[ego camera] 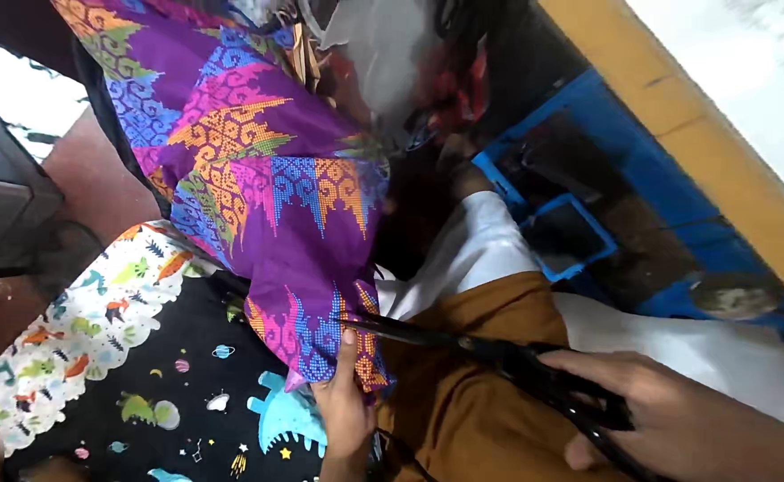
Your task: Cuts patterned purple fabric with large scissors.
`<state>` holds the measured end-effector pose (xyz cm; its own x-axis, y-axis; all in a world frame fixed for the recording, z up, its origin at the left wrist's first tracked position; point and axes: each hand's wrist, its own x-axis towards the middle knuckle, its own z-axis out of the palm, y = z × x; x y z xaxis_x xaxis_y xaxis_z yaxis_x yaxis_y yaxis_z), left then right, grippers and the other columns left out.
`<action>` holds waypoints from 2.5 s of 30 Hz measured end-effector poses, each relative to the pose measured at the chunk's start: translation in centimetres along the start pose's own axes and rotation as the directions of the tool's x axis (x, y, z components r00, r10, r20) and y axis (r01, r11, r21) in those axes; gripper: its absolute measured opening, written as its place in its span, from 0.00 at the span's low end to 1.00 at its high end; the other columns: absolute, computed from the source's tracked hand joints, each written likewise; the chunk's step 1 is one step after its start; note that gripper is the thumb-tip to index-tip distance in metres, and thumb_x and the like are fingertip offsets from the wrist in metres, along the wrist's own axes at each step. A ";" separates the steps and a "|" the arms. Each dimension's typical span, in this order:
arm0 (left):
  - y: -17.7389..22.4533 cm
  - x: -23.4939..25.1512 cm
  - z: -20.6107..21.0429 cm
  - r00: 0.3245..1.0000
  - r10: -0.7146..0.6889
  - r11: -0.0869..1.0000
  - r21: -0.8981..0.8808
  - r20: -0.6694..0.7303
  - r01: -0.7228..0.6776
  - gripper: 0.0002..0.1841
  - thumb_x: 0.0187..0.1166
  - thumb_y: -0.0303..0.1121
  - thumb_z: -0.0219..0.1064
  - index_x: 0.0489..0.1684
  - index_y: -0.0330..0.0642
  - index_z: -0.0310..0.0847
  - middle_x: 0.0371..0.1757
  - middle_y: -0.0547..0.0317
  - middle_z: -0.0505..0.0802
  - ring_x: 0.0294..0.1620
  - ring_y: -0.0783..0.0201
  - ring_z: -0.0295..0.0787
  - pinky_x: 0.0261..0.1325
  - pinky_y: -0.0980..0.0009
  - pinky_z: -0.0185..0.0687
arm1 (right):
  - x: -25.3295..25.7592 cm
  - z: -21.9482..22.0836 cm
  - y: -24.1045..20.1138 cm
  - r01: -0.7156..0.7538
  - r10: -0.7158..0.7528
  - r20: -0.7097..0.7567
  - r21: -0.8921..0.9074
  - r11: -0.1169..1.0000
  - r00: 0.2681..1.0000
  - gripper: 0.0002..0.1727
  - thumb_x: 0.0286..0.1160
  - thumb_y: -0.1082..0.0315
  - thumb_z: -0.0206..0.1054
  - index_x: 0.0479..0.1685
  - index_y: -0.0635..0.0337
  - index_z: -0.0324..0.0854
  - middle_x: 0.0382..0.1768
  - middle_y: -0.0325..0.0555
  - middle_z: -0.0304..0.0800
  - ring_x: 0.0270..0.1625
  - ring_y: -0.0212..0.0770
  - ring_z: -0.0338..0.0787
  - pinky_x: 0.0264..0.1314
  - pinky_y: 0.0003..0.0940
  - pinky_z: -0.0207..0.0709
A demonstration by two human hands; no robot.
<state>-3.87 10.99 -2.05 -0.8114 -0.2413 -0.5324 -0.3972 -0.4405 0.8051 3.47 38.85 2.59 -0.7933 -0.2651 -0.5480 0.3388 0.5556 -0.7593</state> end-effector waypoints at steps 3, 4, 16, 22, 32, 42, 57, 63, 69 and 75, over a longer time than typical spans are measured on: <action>-0.2 0.0 0.6 0.999 0.036 0.999 0.039 -0.038 -0.034 0.06 0.81 0.25 0.65 0.50 0.38 0.79 0.35 0.59 0.97 0.34 0.68 0.96 0.40 0.69 0.95 | 0.1 0.6 -0.3 -0.017 0.014 0.029 0.098 0.995 0.999 0.41 0.52 0.29 0.75 0.54 0.55 0.87 0.32 0.38 0.90 0.33 0.29 0.87 0.34 0.33 0.82; -0.4 0.0 0.7 0.998 0.044 0.998 0.055 -0.041 -0.042 0.06 0.80 0.24 0.66 0.50 0.38 0.79 0.35 0.60 0.96 0.34 0.69 0.96 0.39 0.69 0.95 | 0.2 0.7 -0.5 -0.018 0.010 0.050 0.159 0.987 0.999 0.40 0.54 0.31 0.76 0.54 0.57 0.87 0.32 0.38 0.90 0.34 0.27 0.86 0.35 0.29 0.81; -0.8 -0.3 1.3 0.995 0.101 0.993 0.067 0.011 -0.102 0.08 0.78 0.28 0.70 0.50 0.40 0.80 0.36 0.61 0.96 0.37 0.70 0.96 0.43 0.70 0.94 | 2.6 3.3 -1.9 -0.168 -0.112 0.356 0.666 0.726 0.928 0.36 0.69 0.31 0.67 0.59 0.55 0.80 0.29 0.26 0.80 0.28 0.16 0.77 0.29 0.12 0.71; -1.1 -0.5 2.5 0.996 0.081 0.995 0.060 0.034 -0.083 0.06 0.79 0.29 0.69 0.48 0.39 0.83 0.35 0.60 0.96 0.35 0.69 0.96 0.39 0.69 0.94 | 2.0 4.7 -2.7 -0.063 -0.184 0.262 0.718 0.693 0.947 0.34 0.77 0.32 0.59 0.56 0.59 0.77 0.32 0.29 0.79 0.33 0.18 0.78 0.36 0.15 0.74; -1.4 -0.9 3.8 0.997 0.069 0.997 0.044 0.040 -0.070 0.04 0.81 0.27 0.66 0.46 0.39 0.83 0.34 0.60 0.96 0.35 0.70 0.96 0.41 0.71 0.94 | 1.1 5.7 -3.2 -0.086 -0.156 0.216 0.806 0.586 0.964 0.30 0.79 0.34 0.59 0.52 0.54 0.76 0.29 0.26 0.77 0.29 0.18 0.77 0.32 0.16 0.73; -1.6 -0.8 3.8 0.995 0.100 0.995 0.030 0.014 -0.100 0.04 0.82 0.26 0.65 0.48 0.38 0.82 0.35 0.59 0.96 0.35 0.69 0.95 0.41 0.71 0.94 | 1.2 6.8 -3.7 -0.121 -0.143 0.216 0.864 0.489 0.966 0.26 0.79 0.35 0.60 0.51 0.51 0.77 0.28 0.24 0.77 0.27 0.18 0.78 0.29 0.16 0.74; -0.7 -1.4 1.5 0.984 0.168 0.985 -0.051 0.059 -0.165 0.08 0.78 0.30 0.73 0.49 0.42 0.85 0.40 0.60 0.97 0.41 0.68 0.96 0.48 0.69 0.94 | 2.4 6.4 -4.3 -0.111 -0.205 0.280 0.803 0.586 0.938 0.35 0.77 0.28 0.56 0.54 0.54 0.76 0.32 0.30 0.78 0.33 0.21 0.79 0.35 0.19 0.75; -1.0 -1.3 1.7 0.981 0.170 0.983 -0.084 0.093 -0.163 0.07 0.78 0.30 0.72 0.49 0.42 0.86 0.40 0.59 0.97 0.41 0.69 0.96 0.47 0.69 0.94 | 2.6 7.0 -4.5 -0.104 -0.197 0.234 0.854 0.510 0.952 0.32 0.78 0.31 0.57 0.53 0.52 0.76 0.31 0.27 0.78 0.31 0.21 0.80 0.33 0.18 0.76; -0.5 -1.3 1.1 0.982 0.185 0.982 -0.055 0.039 -0.183 0.08 0.78 0.29 0.72 0.51 0.43 0.85 0.41 0.62 0.98 0.42 0.69 0.97 0.49 0.70 0.94 | 2.7 6.8 -4.7 -0.133 -0.177 0.252 0.855 0.502 0.951 0.27 0.78 0.34 0.60 0.52 0.48 0.75 0.29 0.24 0.77 0.28 0.19 0.79 0.31 0.17 0.75; 2.0 -0.9 -3.3 0.982 0.179 0.981 0.067 0.063 -0.183 0.10 0.73 0.30 0.76 0.50 0.47 0.87 0.41 0.65 0.98 0.40 0.71 0.96 0.47 0.70 0.95 | 4.8 2.8 -3.5 -0.172 -0.166 0.416 0.661 0.730 0.894 0.32 0.71 0.30 0.63 0.50 0.51 0.78 0.27 0.26 0.78 0.26 0.20 0.79 0.27 0.19 0.76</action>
<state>-2.56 7.44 -0.83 -0.8946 -0.2615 -0.3623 -0.2700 -0.3298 0.9046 -0.09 33.41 1.59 -0.5553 -0.6569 -0.5100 0.7184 -0.0699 -0.6921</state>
